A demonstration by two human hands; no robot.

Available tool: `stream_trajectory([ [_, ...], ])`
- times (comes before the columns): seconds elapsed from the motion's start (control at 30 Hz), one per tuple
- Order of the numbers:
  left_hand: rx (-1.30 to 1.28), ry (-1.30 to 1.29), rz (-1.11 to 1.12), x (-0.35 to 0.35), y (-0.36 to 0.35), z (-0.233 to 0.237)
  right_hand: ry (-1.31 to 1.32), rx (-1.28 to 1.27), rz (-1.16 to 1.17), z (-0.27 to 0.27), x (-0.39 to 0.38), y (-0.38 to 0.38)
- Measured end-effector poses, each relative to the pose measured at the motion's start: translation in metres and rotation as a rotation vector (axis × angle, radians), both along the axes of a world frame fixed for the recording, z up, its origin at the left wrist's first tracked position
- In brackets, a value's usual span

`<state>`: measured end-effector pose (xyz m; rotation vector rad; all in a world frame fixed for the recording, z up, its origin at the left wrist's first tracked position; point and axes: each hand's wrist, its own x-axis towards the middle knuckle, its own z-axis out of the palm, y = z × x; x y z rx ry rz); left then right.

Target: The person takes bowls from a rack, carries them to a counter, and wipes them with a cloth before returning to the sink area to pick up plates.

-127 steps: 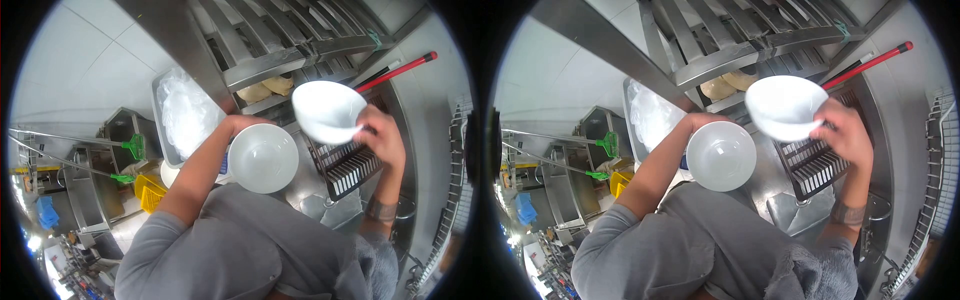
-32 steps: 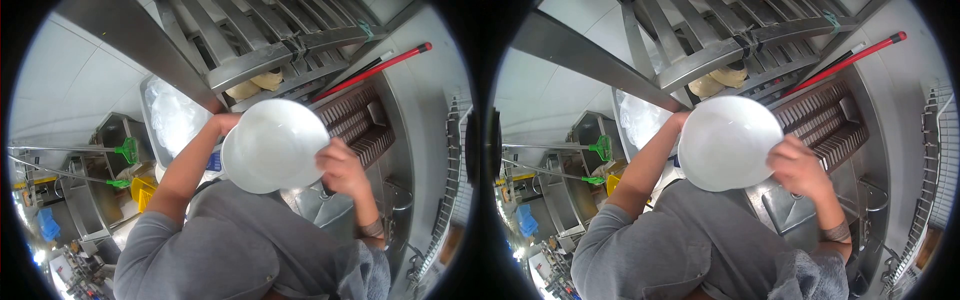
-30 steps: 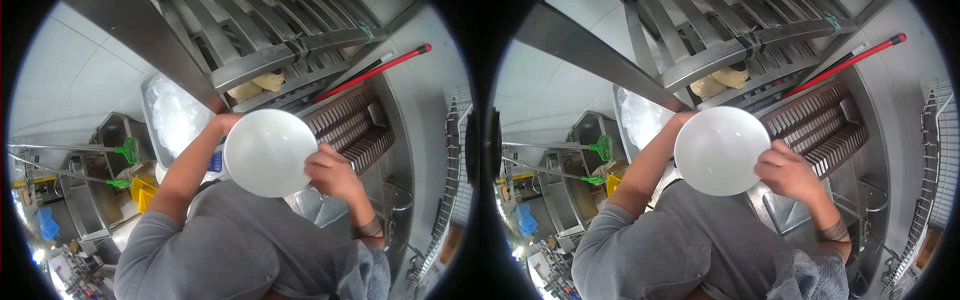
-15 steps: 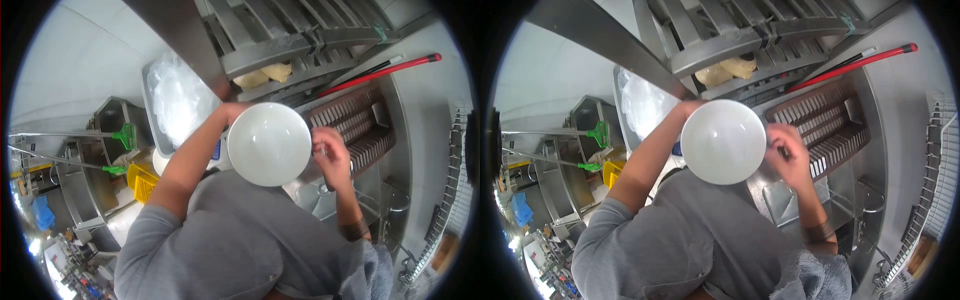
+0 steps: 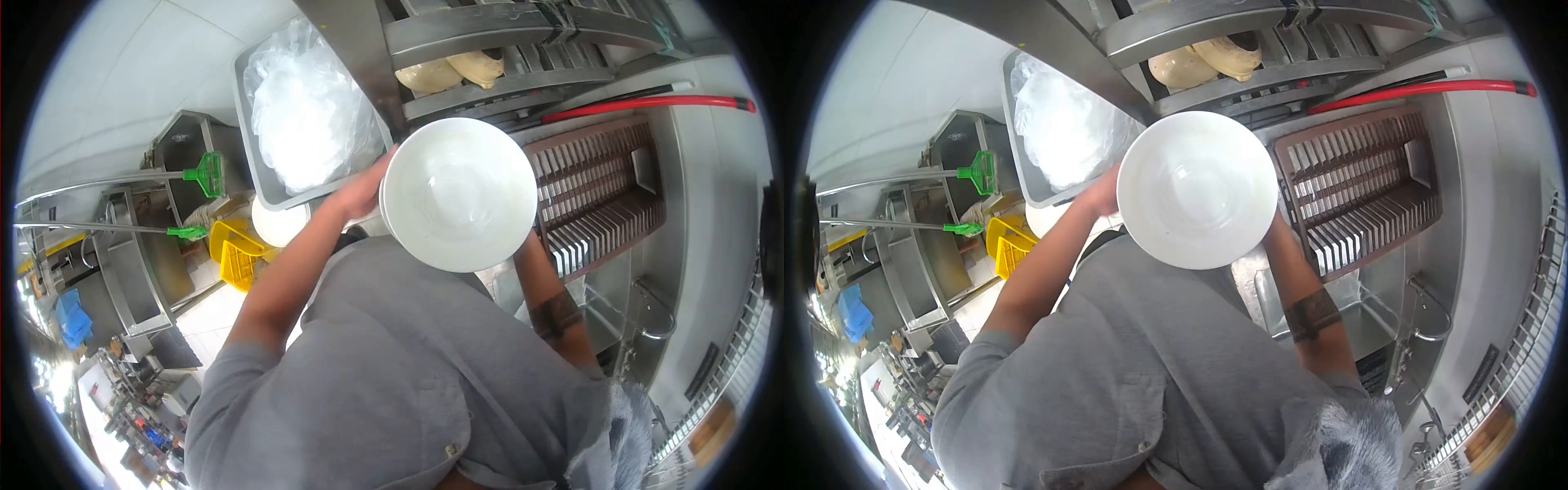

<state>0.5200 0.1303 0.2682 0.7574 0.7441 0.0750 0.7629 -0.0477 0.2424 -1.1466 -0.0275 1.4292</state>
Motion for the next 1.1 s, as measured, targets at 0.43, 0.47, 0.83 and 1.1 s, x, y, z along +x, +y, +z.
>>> stream_trajectory([
  [0.43, -0.004, -0.318, 0.22, -0.052, -0.049, -0.005, -0.161, -0.051, 0.028, 0.026, -0.011, -0.04],
  [0.47, 0.002, -0.312, 0.265, -0.061, -0.055, -0.005, -0.176, -0.044, 0.041, 0.029, -0.015, -0.039],
  [0.83, 0.261, -0.307, 0.661, -0.252, -0.166, 0.029, -0.212, 0.068, 0.397, 0.038, -0.154, -0.016],
  [1.1, 0.182, -0.166, 1.114, -0.407, -0.337, 0.012, -0.166, 0.115, 0.895, 0.028, -0.367, -0.014],
])
